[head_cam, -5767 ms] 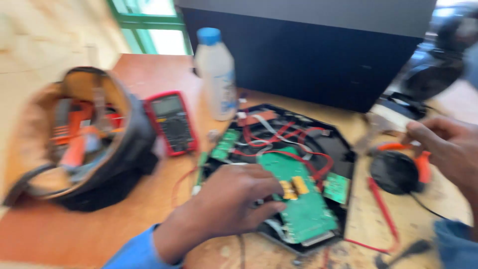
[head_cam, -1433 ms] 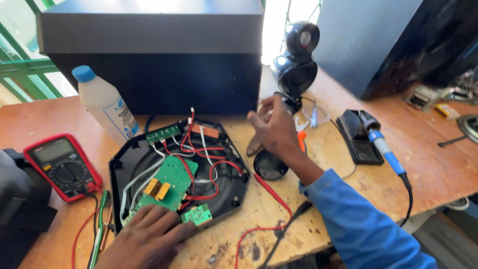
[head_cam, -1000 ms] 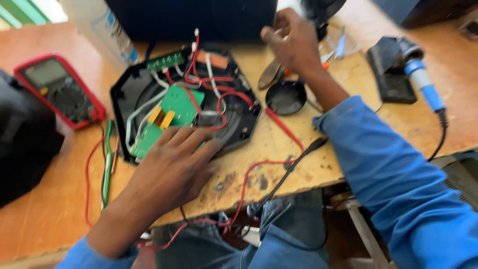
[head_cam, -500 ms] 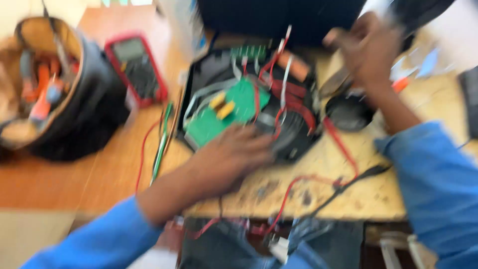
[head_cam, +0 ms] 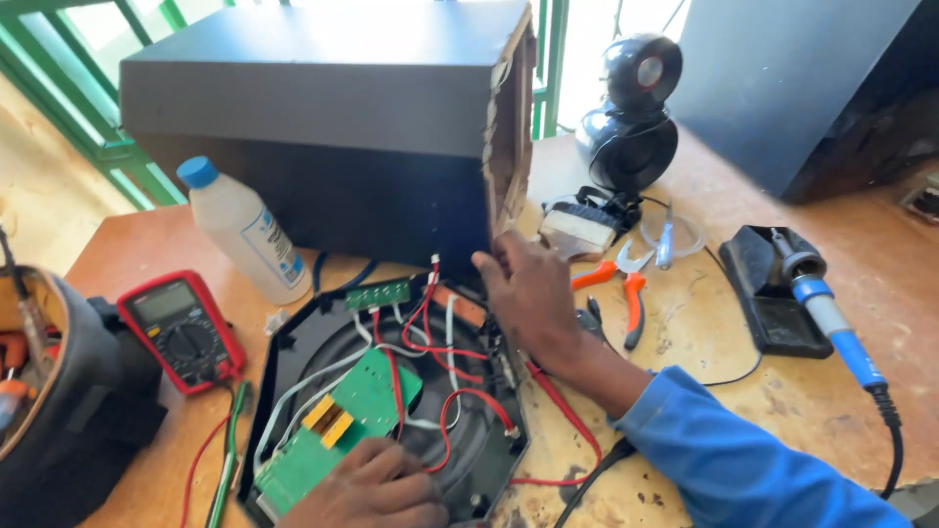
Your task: Disassembling and cleaning an electronic speaker system using pliers, a brush, and a screwdriver to access and remove the circuit board.
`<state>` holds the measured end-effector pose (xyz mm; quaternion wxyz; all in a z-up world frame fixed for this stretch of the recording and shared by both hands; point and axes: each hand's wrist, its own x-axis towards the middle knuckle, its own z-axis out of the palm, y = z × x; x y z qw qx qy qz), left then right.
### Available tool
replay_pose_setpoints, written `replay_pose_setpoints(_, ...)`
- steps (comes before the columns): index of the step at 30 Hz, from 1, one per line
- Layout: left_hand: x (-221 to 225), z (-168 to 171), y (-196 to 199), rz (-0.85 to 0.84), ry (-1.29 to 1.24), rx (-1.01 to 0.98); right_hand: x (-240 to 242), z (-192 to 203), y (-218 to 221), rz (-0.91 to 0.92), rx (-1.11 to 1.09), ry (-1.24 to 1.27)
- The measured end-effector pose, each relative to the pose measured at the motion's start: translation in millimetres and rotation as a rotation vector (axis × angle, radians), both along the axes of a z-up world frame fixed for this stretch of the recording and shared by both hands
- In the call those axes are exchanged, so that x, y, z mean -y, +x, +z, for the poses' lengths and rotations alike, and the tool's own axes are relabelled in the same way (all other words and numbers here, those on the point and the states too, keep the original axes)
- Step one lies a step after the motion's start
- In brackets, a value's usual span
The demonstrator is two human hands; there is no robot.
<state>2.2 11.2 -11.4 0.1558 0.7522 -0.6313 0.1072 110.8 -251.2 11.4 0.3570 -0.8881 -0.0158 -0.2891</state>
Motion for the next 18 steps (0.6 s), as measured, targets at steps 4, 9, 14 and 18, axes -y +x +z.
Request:
replay_pose_setpoints(4, -21.3, -65.9, -0.3, 0.351, 0.083, -0.245, -9.4, -12.0, -6.6, 0.058, 0.086, -0.072)
replay_pose_setpoints(9, -66.6, -109.3, 58.3, 0.956, -0.769, -1.088, -34.3, -4.5, -38.5, 0.208, 0.015, 0.023)
replay_pose_setpoints(14, -136.8, -43.5, 165.9, 1.547, -0.297, -0.866, -42.9, -25.2, -35.6, 0.273, -0.040, 0.016)
replay_pose_setpoints(18, -136.5, -43.3, 199.1, 1.869, 0.195, -0.554, -28.0, -19.8, -17.0, 0.245, 0.041, -0.061)
